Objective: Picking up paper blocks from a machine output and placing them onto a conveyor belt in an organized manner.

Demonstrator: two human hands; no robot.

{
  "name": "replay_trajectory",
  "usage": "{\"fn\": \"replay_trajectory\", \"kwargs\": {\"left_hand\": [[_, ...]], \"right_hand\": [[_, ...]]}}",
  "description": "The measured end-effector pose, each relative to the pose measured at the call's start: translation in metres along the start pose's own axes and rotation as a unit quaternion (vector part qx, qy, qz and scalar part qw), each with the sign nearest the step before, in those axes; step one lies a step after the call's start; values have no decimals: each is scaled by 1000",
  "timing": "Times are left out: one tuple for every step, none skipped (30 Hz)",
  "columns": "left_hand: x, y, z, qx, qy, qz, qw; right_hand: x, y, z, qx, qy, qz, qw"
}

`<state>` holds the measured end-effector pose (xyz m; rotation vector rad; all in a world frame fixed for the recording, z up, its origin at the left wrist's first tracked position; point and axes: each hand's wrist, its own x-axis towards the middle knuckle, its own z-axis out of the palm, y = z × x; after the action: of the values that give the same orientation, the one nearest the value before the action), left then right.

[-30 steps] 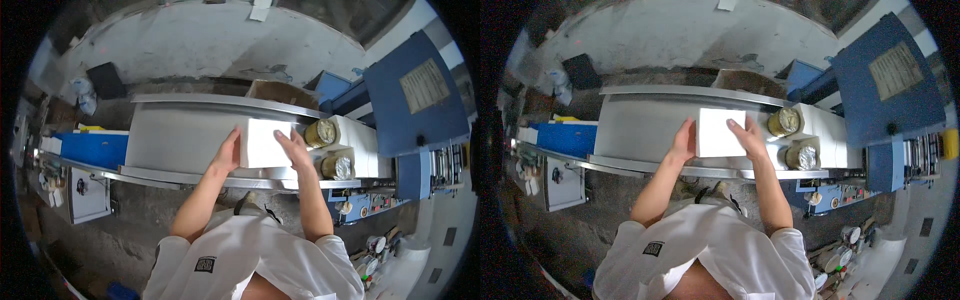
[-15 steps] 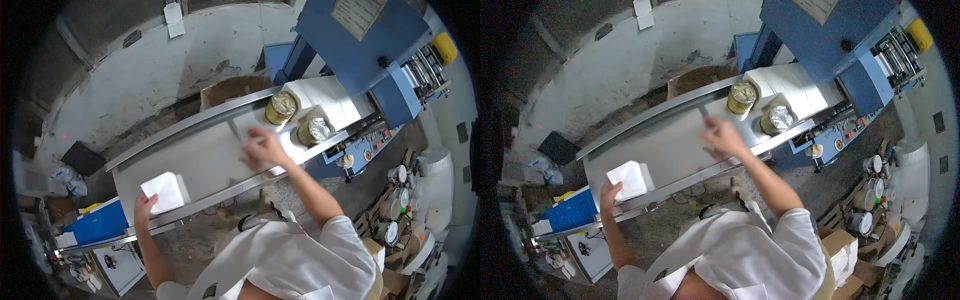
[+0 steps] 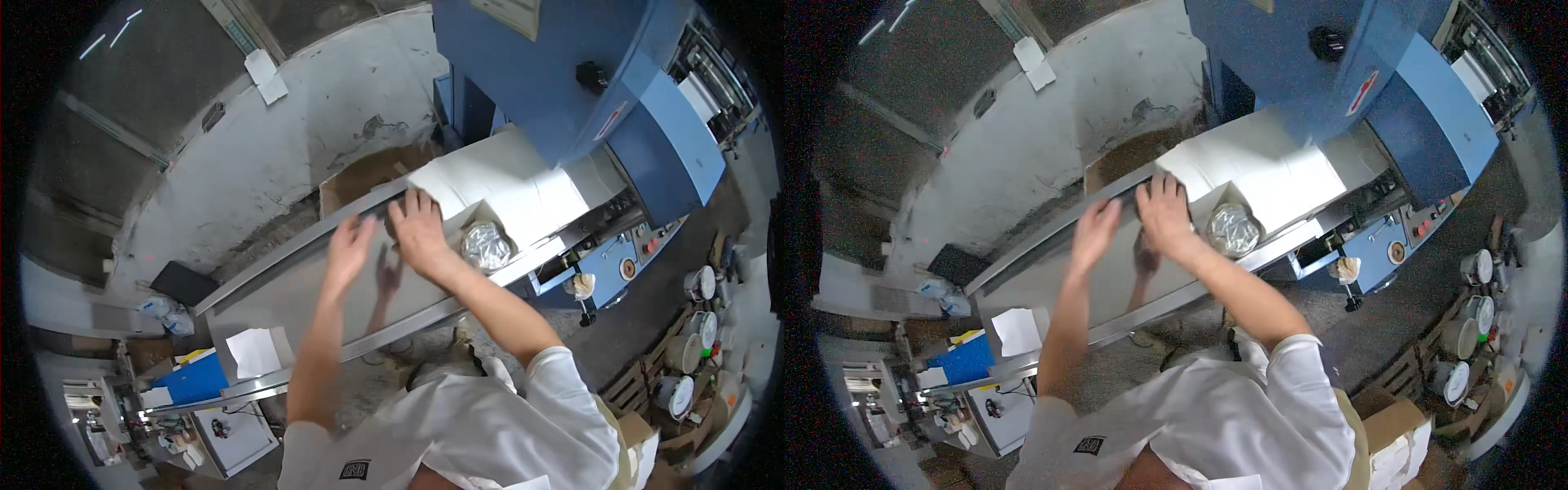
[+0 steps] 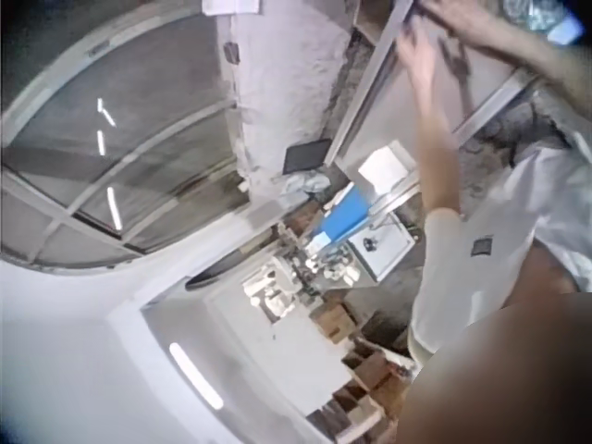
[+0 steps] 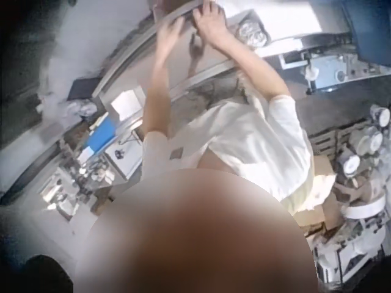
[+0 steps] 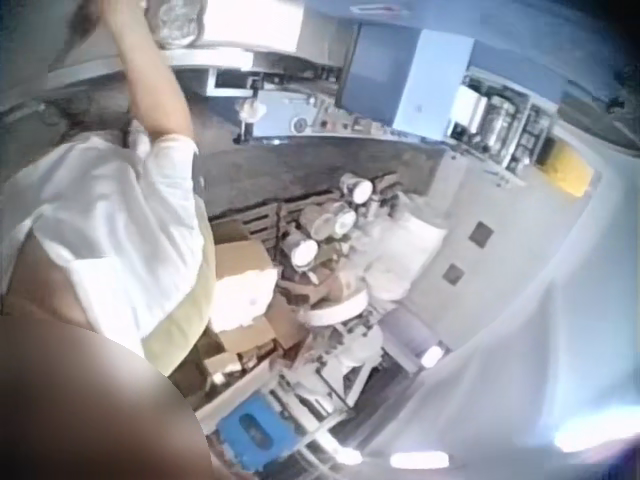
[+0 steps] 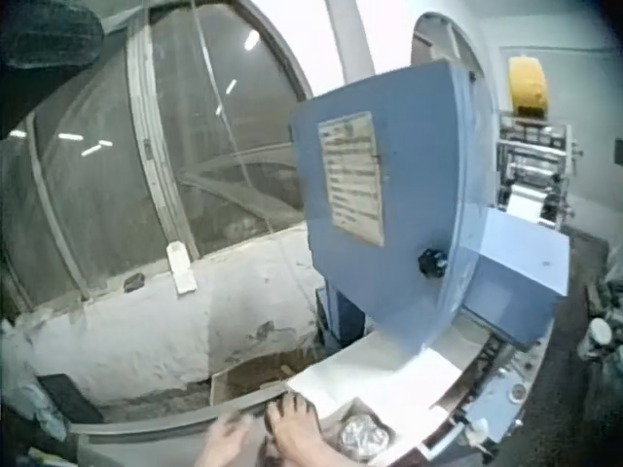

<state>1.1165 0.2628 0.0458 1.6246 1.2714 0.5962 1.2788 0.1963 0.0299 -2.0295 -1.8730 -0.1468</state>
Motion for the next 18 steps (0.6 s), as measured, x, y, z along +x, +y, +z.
{"fn": "replay_trajectory", "kwargs": {"left_hand": [[22,20,25,47,-14,9,999],[37,36,44,96,-24,15,995],[54,43,61,147,-29,22,988],[68,48,75,198,-34,30,979],[77,65,89,201,-58,12,978],[82,80,96,206,-77,-9,975],[95,78,105,133,-71,-63,987],[96,93,119,140,-76,-63,985],[90,114,131,126,-65,-79,987],[85,132,142,113,-52,-92,988],[88,138,146,118,-51,-92,987],[90,144,148,174,-72,-92,978],[91,149,151,230,-91,-92,964],[94,147,150,234,-90,-91,964],[95,145,150,218,-105,-92,966],[97,143,149,201,-119,-94,968],[97,145,151,203,-119,-94,967],[96,146,154,196,-115,-91,970]], "right_hand": [[-3,1,2,26,-7,7,1000],[-10,-3,0,55,-14,10,998],[-18,-5,-3,38,1,-5,999],[-24,-6,-3,65,-1,-5,998],[-31,-2,-2,89,-7,1,996],[-39,-4,-10,92,-11,1,996],[-48,-7,-6,95,-1,-8,995],[-54,-4,-1,93,8,-10,996],[-59,3,-17,131,-27,-22,991],[-62,7,-14,134,-26,-17,990],[-61,7,-10,125,-8,-18,992],[-60,7,-7,115,10,-20,993],[-64,7,-5,119,-21,-22,992],[-64,6,-7,121,-18,-21,992],[-64,6,-8,135,-36,-23,990],[-63,6,-10,149,-54,-25,987],[-63,8,-10,150,-54,-24,987],[-64,10,-11,147,-57,-26,987]]}}
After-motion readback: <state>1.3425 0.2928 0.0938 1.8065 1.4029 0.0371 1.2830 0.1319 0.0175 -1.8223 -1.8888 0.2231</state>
